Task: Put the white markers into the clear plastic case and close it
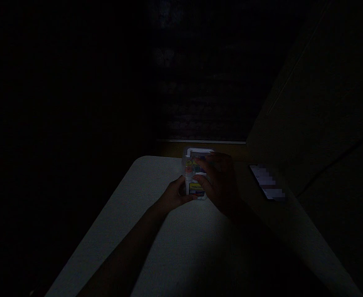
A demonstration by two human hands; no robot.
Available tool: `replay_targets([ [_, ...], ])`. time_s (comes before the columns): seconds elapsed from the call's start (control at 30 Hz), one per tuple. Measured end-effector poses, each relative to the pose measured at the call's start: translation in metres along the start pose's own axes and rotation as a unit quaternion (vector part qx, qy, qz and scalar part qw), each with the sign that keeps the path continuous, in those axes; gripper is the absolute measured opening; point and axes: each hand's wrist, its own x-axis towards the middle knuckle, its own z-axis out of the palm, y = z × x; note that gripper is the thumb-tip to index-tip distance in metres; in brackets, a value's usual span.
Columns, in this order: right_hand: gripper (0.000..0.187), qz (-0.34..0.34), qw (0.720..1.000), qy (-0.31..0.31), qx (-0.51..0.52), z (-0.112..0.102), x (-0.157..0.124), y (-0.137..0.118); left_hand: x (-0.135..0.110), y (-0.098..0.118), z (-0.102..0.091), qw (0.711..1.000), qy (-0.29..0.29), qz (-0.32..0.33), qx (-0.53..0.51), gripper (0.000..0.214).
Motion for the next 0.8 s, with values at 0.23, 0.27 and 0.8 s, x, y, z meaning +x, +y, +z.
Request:
replay_targets([
  [0.23,0.025,0.001,0.999,0.044,0.028,0.0042,0.0008,-0.0018,-0.0002,-0.0038,-0.0021,1.000,-0.014,-0.005,0.015,0.065],
  [0.27,0.025,0.004,0.999,0.043,0.032,0.0044,0.0011,-0.0020,-0.0004,-0.0037,-0.0022,1.000,-0.012,-0.006,0.019,0.066],
  [0.8,0.018,-0.006,0.998,0.053,0.030,0.0025,0.0049,-0.0012,-0.0015,0.0025,0.0010,0.999,-0.001,-0.039,-0.020,0.063],
])
